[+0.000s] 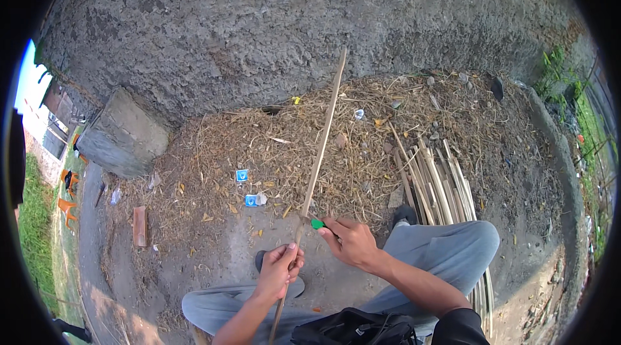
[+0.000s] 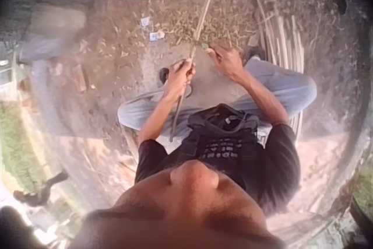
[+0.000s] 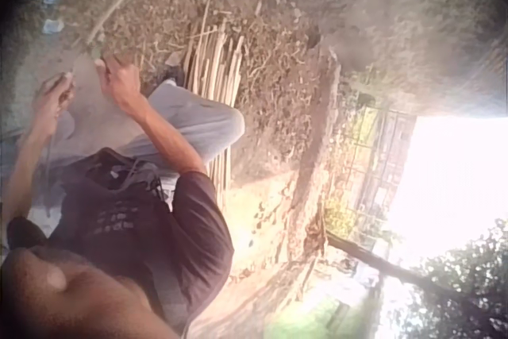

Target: The person holds a thin bamboo stick and repeatedly shaves along its length using a utility knife.

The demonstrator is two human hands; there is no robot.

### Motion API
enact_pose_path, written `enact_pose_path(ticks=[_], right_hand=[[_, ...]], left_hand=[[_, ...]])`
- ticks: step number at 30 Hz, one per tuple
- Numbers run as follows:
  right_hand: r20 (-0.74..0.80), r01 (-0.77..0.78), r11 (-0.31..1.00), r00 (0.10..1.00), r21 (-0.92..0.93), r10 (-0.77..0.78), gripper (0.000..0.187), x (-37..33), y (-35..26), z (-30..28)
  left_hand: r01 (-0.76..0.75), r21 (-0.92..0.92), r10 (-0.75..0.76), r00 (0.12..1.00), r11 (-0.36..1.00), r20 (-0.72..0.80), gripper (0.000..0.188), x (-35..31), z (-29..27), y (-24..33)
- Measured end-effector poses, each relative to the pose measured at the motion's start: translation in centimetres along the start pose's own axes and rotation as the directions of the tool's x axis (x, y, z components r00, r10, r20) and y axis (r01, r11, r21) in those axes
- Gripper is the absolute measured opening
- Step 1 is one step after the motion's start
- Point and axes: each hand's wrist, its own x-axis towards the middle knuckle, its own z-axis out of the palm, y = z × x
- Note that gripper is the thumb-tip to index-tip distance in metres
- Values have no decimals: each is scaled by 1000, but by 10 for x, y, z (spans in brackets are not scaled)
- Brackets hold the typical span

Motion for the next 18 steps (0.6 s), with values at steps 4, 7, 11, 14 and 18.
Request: enact_pose_path(ticks=[4,7,11,14,18], right_hand=[[12,15,1000,1000,-4,-15,24,-4,2,3],[0,22,1000,1000,-7,-22,26,-6,2,4],[-27,32,999,999,-23,-32,26,-7,-1,3],[-25,47,993,998,-111,-50,25,-6,-10,-1],[10,112,975,994,-193,-112,26,-5,-6,0]], left_hand=[[-81,86,85,995,993,-44,29,-3,2,-8],[-72,93,77,996,993,-51,30,-7,6,-10],[-37,73,38,999,997,-20,31,-9,5,-10],[19,35,-20,999,999,31,33,-13,8,-4],[70,7,-70,996,998,55,33,-20,9,-1]])
